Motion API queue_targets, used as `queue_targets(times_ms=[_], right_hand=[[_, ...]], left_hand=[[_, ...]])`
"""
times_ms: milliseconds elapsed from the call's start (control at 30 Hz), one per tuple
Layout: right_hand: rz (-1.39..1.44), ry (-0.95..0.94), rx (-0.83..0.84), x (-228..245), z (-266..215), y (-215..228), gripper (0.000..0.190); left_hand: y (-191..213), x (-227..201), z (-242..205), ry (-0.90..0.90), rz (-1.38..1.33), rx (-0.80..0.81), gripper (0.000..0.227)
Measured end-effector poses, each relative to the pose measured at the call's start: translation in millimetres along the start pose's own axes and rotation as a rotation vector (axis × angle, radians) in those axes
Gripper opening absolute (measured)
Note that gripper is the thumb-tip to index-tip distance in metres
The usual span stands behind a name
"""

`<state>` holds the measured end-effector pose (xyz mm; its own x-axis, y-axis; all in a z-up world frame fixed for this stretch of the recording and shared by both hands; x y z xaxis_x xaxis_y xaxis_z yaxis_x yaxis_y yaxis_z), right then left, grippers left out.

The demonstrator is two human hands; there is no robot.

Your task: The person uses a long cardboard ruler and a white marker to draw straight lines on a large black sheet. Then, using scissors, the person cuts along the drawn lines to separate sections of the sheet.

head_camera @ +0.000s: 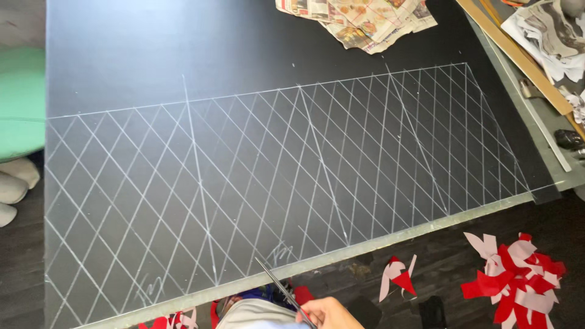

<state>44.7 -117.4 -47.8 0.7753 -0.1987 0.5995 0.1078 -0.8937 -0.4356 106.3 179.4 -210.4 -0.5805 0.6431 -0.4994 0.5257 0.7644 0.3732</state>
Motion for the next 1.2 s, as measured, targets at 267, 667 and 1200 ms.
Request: queue_targets(times_ms=[267, 667, 1200], right_hand=[[-0.316, -0.122, -0.114, 2, -21, -51, 0.033], [-0.085, -0.281, -0.267, -36, -19, -126, 0.033], [0.051, -0.152, -0.489, -51, -3, -192, 0.036]], left_hand=[[55, 135, -57, 0.155, 0.073, -0.015, 0.046], [213, -7, -218, -0.483, 0.467, 0.125, 0.047], [199, -161, -127, -0.983, 0.688, -0.319, 0.119]])
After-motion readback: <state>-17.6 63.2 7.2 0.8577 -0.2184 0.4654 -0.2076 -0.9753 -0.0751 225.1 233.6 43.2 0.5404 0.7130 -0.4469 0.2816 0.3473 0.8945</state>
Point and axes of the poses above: each hand's wrist, its own z-axis towards the middle knuckle, its own y-axis out of the back of the hand, x = y × z, the point moved 7 cm from there along z, towards the middle knuckle, and after that the axes turned 14 degrees about z, right-handed, at the moved point
